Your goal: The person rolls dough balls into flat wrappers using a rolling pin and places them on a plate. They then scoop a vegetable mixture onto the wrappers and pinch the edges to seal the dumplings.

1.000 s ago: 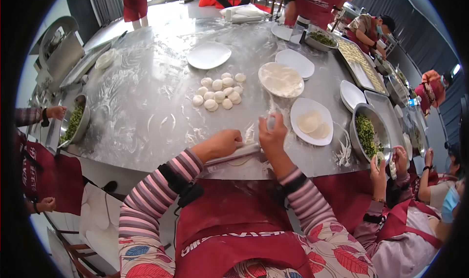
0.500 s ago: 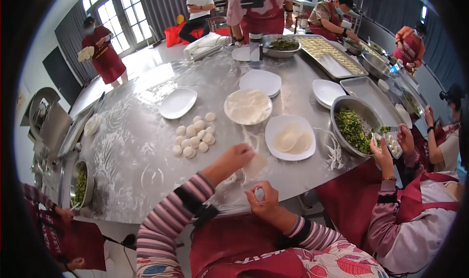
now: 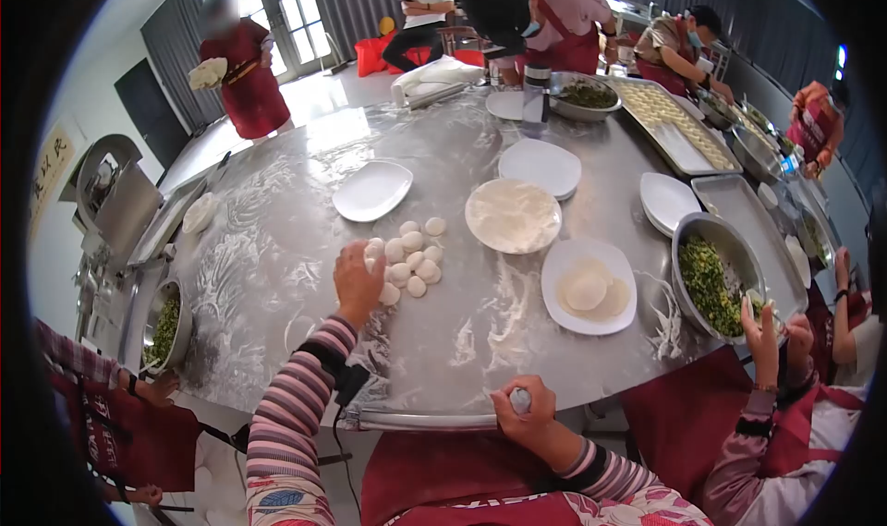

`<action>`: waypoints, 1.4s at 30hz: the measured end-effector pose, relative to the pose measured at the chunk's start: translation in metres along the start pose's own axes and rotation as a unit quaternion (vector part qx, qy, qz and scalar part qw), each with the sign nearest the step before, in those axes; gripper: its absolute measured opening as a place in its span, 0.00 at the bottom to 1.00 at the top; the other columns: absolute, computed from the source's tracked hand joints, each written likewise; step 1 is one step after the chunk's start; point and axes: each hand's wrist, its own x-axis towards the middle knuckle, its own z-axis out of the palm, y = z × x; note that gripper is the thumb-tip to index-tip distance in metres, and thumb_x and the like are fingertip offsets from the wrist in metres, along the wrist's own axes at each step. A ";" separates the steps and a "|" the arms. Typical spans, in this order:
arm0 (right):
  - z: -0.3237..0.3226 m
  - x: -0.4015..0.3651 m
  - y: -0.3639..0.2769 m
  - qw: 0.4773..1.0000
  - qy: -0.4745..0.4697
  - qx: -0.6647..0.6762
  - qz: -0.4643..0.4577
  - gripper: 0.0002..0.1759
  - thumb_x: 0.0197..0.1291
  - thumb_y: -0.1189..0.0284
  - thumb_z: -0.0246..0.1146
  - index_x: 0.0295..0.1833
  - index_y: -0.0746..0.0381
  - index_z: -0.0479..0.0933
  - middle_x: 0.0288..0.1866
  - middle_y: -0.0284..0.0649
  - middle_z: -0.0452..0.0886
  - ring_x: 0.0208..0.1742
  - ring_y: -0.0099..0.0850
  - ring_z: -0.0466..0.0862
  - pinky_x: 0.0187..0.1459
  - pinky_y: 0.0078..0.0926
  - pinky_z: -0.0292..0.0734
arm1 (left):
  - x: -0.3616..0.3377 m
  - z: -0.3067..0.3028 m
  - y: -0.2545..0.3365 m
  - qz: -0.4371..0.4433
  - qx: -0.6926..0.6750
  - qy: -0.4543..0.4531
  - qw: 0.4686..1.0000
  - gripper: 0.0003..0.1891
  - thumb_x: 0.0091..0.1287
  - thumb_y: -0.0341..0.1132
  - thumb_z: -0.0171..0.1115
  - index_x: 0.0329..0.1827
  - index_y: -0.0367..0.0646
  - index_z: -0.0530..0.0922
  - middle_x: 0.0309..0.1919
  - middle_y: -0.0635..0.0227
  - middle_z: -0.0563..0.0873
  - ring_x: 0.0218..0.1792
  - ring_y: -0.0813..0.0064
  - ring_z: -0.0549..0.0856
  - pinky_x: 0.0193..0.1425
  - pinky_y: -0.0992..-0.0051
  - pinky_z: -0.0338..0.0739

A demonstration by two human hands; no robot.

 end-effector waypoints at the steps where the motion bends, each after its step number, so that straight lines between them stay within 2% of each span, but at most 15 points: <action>1: 0.000 0.003 -0.001 1.000 0.000 -0.008 0.000 0.15 0.45 0.78 0.69 0.36 0.63 0.69 0.24 0.40 0.75 0.20 0.35 0.78 0.22 0.26 0.71 | 0.007 0.000 -0.012 -0.042 0.011 -0.025 0.999 0.21 0.56 0.41 0.61 0.51 0.40 0.73 0.48 0.53 0.77 0.52 0.52 0.74 0.57 0.61 0.68; 5: -0.001 0.007 -0.003 0.999 -0.009 -0.038 0.009 0.15 0.45 0.79 0.69 0.36 0.63 0.69 0.24 0.41 0.75 0.20 0.35 0.78 0.23 0.25 0.72 | 0.021 0.027 -0.038 -0.023 -0.145 -0.099 0.984 0.21 0.57 0.42 0.61 0.51 0.41 0.74 0.50 0.54 0.76 0.54 0.53 0.73 0.59 0.61 0.67; 7: 0.001 0.005 0.000 0.999 -0.011 -0.038 0.008 0.15 0.45 0.78 0.69 0.36 0.63 0.69 0.24 0.41 0.75 0.21 0.35 0.78 0.23 0.25 0.72 | 0.011 0.027 -0.007 0.131 -0.120 -0.115 0.977 0.19 0.57 0.41 0.60 0.50 0.42 0.75 0.50 0.55 0.77 0.54 0.53 0.74 0.59 0.61 0.67; 10: 0.001 0.004 0.003 0.999 -0.013 -0.038 0.013 0.15 0.45 0.78 0.69 0.36 0.64 0.69 0.24 0.41 0.76 0.21 0.35 0.78 0.24 0.25 0.73 | -0.002 0.014 0.027 0.216 -0.201 -0.169 0.941 0.20 0.57 0.41 0.60 0.50 0.41 0.74 0.50 0.55 0.76 0.54 0.53 0.74 0.58 0.62 0.68; 15: 0.002 0.006 0.003 0.999 -0.016 -0.048 0.015 0.15 0.46 0.78 0.69 0.36 0.64 0.70 0.25 0.40 0.76 0.21 0.34 0.78 0.25 0.24 0.73 | 0.043 0.035 0.036 0.092 -0.184 -0.185 0.961 0.24 0.57 0.45 0.60 0.55 0.43 0.72 0.54 0.55 0.75 0.57 0.52 0.71 0.62 0.60 0.64; 18: 0.003 0.008 0.003 0.998 -0.011 -0.055 0.010 0.15 0.46 0.78 0.69 0.36 0.63 0.70 0.25 0.40 0.76 0.21 0.34 0.78 0.24 0.25 0.73 | 0.060 0.075 0.033 0.056 -0.059 -0.150 0.985 0.25 0.58 0.49 0.57 0.56 0.47 0.72 0.58 0.55 0.72 0.62 0.51 0.67 0.65 0.54 0.59; 21: 0.003 0.007 0.002 0.998 -0.014 -0.059 0.018 0.14 0.46 0.78 0.69 0.36 0.64 0.70 0.25 0.40 0.76 0.22 0.34 0.78 0.25 0.25 0.72 | 0.049 0.090 0.044 0.097 -0.055 -0.214 0.970 0.24 0.59 0.51 0.54 0.57 0.52 0.73 0.62 0.55 0.68 0.65 0.50 0.63 0.66 0.49 0.54; 23: 0.005 0.003 0.003 0.999 0.000 -0.050 0.022 0.14 0.46 0.78 0.68 0.37 0.64 0.69 0.25 0.41 0.76 0.22 0.35 0.78 0.25 0.25 0.72 | 0.029 0.063 0.065 0.197 -0.066 -0.265 0.942 0.23 0.61 0.50 0.52 0.57 0.50 0.73 0.63 0.56 0.67 0.65 0.51 0.63 0.67 0.58 0.56; 27: 0.003 0.009 -0.004 0.998 -0.010 -0.059 0.006 0.15 0.47 0.79 0.68 0.37 0.64 0.69 0.25 0.41 0.75 0.22 0.36 0.78 0.25 0.26 0.72 | -0.005 0.027 0.058 0.241 -0.163 -0.340 0.894 0.19 0.63 0.41 0.54 0.56 0.50 0.74 0.62 0.56 0.68 0.64 0.51 0.65 0.66 0.60 0.58; 28: 0.003 0.007 -0.001 0.998 -0.006 -0.054 0.004 0.15 0.47 0.79 0.68 0.38 0.64 0.69 0.25 0.42 0.75 0.22 0.37 0.78 0.25 0.27 0.72 | -0.012 0.013 0.057 0.214 -0.204 -0.320 0.900 0.17 0.62 0.37 0.56 0.54 0.49 0.75 0.58 0.56 0.72 0.58 0.54 0.71 0.61 0.64 0.65; 33: 0.003 0.003 -0.004 0.999 0.012 -0.052 0.001 0.15 0.47 0.79 0.67 0.38 0.64 0.68 0.25 0.43 0.74 0.22 0.40 0.77 0.24 0.29 0.72 | -0.036 -0.067 0.066 0.059 -0.142 -0.192 0.969 0.11 0.57 0.38 0.59 0.40 0.43 0.76 0.42 0.58 0.78 0.44 0.56 0.78 0.44 0.62 0.74; 35: 0.004 0.005 -0.006 0.998 0.016 -0.053 0.003 0.15 0.47 0.79 0.67 0.38 0.64 0.68 0.25 0.44 0.74 0.22 0.41 0.78 0.24 0.30 0.71 | -0.050 -0.081 0.067 0.005 -0.039 -0.370 0.928 0.12 0.54 0.38 0.61 0.38 0.42 0.75 0.41 0.59 0.78 0.43 0.56 0.78 0.42 0.61 0.74; 37: 0.006 0.003 -0.006 0.998 0.021 -0.057 0.033 0.14 0.48 0.79 0.66 0.38 0.63 0.68 0.24 0.44 0.74 0.22 0.41 0.78 0.24 0.30 0.72 | -0.074 -0.078 0.067 0.016 -0.039 -0.370 0.928 0.15 0.52 0.39 0.64 0.39 0.42 0.74 0.39 0.59 0.78 0.43 0.56 0.78 0.42 0.60 0.74; 39: 0.008 0.001 -0.003 0.998 0.023 -0.038 0.053 0.14 0.48 0.78 0.66 0.37 0.63 0.67 0.24 0.44 0.74 0.22 0.42 0.78 0.24 0.31 0.71 | -0.089 -0.072 0.071 0.069 -0.051 -0.226 0.970 0.14 0.52 0.39 0.64 0.35 0.42 0.72 0.33 0.60 0.78 0.36 0.57 0.79 0.38 0.62 0.73; 42: 0.006 -0.001 -0.007 0.998 0.027 -0.049 0.041 0.14 0.48 0.79 0.66 0.37 0.63 0.67 0.24 0.44 0.74 0.21 0.42 0.78 0.24 0.30 0.71 | -0.098 -0.071 0.077 0.112 -0.084 -0.194 0.971 0.14 0.50 0.35 0.66 0.35 0.40 0.71 0.29 0.61 0.77 0.34 0.58 0.79 0.38 0.64 0.74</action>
